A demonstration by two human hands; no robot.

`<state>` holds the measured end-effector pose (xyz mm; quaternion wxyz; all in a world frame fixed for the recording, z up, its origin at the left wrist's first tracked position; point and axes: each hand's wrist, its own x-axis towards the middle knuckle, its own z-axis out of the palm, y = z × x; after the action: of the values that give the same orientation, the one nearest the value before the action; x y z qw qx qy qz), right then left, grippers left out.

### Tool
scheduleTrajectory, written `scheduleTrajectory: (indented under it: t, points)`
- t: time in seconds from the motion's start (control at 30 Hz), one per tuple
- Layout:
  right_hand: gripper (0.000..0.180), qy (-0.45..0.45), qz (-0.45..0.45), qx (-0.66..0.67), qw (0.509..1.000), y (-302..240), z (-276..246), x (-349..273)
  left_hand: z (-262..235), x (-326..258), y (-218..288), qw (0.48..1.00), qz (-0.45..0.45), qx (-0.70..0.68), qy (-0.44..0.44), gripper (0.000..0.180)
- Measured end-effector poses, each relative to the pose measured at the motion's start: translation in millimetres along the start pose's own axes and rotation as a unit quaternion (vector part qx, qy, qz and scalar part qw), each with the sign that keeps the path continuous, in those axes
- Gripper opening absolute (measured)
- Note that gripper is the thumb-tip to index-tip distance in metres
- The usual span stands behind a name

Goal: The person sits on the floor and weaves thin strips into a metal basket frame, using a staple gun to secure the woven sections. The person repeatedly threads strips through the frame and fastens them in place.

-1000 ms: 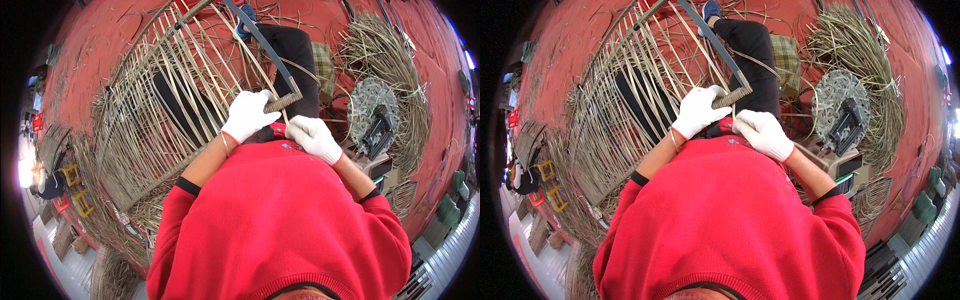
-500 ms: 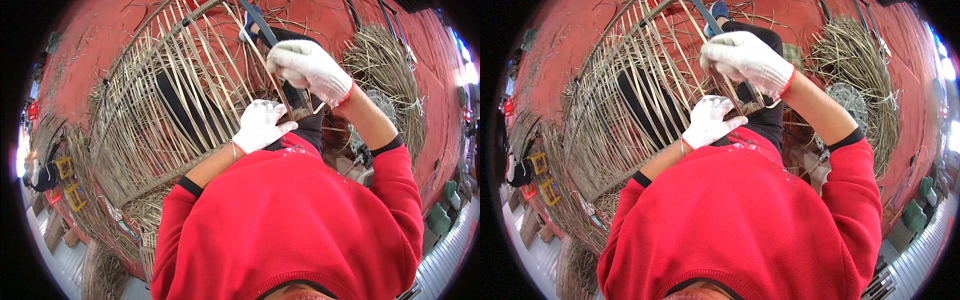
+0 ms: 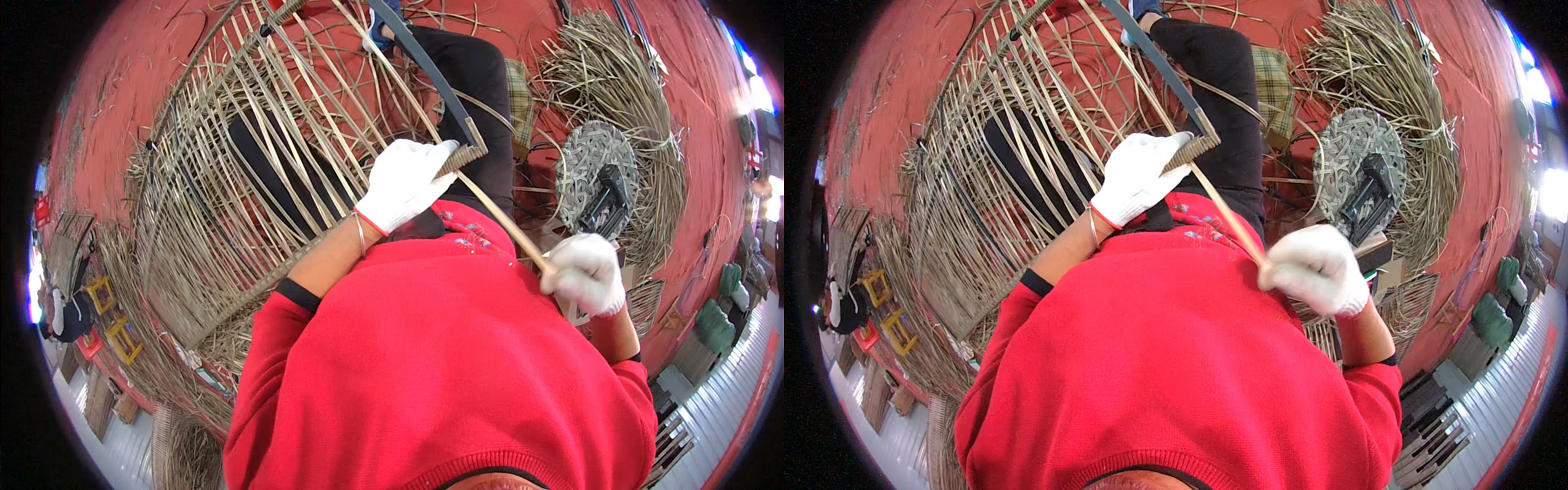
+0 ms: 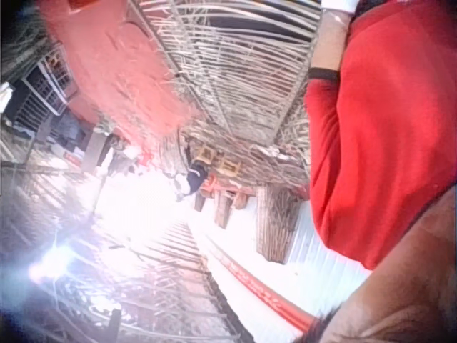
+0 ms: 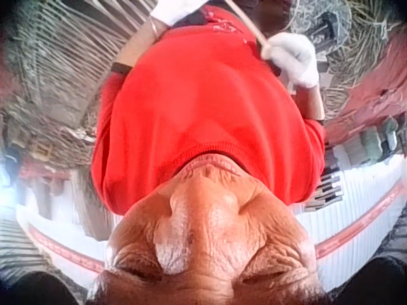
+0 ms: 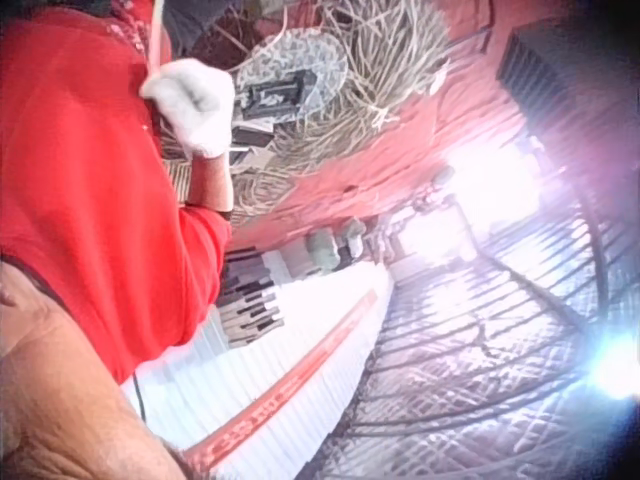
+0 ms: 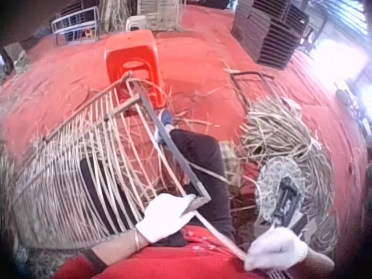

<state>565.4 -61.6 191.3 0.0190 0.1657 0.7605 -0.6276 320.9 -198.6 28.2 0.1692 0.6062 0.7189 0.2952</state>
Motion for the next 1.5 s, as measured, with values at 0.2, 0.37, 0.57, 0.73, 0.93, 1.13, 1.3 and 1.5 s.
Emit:
scheduleTrajectory:
  t: [0.2, 0.37, 0.57, 0.73, 0.93, 1.13, 1.3, 1.5]
  points:
    - [0.012, -0.026, 0.041, -0.072, 0.996, 11.0, -5.7, -35.2, -0.6, -6.0, 1.3, 0.999, 0.035, 0.02, 0.008, 0.048]
    - [0.01, -0.045, 0.059, -0.097, 0.993, 24.9, -4.3, -50.7, 4.3, -6.7, -0.2, 0.998, 0.054, 0.013, 0.027, 0.049]
    - [0.01, -0.15, -0.093, -0.166, 0.97, 14.1, 4.3, -10.7, -1.5, -6.5, 2.4, 0.999, 0.042, 0.016, 0.001, 0.05]
    - [0.011, -0.167, -0.088, -0.084, 0.978, -37.2, -6.7, 48.8, -10.3, -2.5, 10.7, 0.998, 0.0, 0.005, -0.056, 0.045]
    - [0.022, -0.098, 0.051, 0.106, 0.988, -72.6, -0.8, 137.2, -14.2, -1.9, 11.1, 0.991, 0.093, 0.095, 0.01, 0.04]
    - [0.031, -0.119, 0.069, 0.255, 0.957, -75.4, -12.2, 283.4, -35.2, 6.8, 15.9, 0.987, 0.089, 0.119, -0.059, 0.039]
    - [0.028, -0.115, 0.057, 0.14, 0.982, -71.8, -24.0, 401.5, -102.6, 32.0, -14.4, 0.997, 0.027, 0.048, -0.052, 0.025]
    - [0.039, -0.052, -0.124, -0.49, 0.861, -59.6, -16.1, 497.4, -204.9, 116.0, -159.5, 0.916, -0.038, 0.206, 0.342, 0.056]
